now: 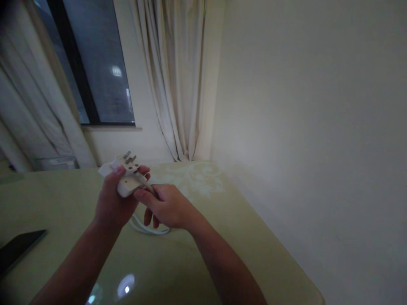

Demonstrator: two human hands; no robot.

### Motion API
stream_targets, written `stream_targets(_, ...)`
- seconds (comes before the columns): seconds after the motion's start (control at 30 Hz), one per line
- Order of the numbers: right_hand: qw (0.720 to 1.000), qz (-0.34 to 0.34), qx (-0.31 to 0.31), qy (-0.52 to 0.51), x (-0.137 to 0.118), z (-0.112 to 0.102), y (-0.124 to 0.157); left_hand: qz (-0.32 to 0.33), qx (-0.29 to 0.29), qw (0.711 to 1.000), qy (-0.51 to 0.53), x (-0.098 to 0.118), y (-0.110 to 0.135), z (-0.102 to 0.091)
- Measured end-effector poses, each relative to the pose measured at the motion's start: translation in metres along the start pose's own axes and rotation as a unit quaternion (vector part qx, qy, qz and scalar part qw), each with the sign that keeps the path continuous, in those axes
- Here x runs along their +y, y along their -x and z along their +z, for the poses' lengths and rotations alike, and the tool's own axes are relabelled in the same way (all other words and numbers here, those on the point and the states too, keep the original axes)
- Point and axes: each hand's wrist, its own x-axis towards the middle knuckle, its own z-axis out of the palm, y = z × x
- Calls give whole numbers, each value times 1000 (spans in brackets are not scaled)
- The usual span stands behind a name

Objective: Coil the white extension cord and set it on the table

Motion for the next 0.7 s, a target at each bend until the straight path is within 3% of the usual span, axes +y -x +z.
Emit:
stream_targets(0.13,1000,-14,-12,9,-3,-1,0,20,7,1000,-9,3,-2,1)
stream_targets(0.27,997,-43,45,50,-2,-2,-2,31,11,999,35,-1,-6,2)
stream_targets(0.37,993,-58,90,52,3,-5,-5,4,-24,999,32,-8,-12,0)
stream_targets(0.57,968,-73,223,-95,11,-28,-12,-26,-63,989,-129,-30,-16,-6)
stream_targets(0.63,947,-80,276,-145,9,-38,-11,-95,-179,954,-220,-37,-4,-3)
stream_targets(0.7,926,-87,321,-180,6,-46,-10,-225,-360,864,-270,-49,17,4)
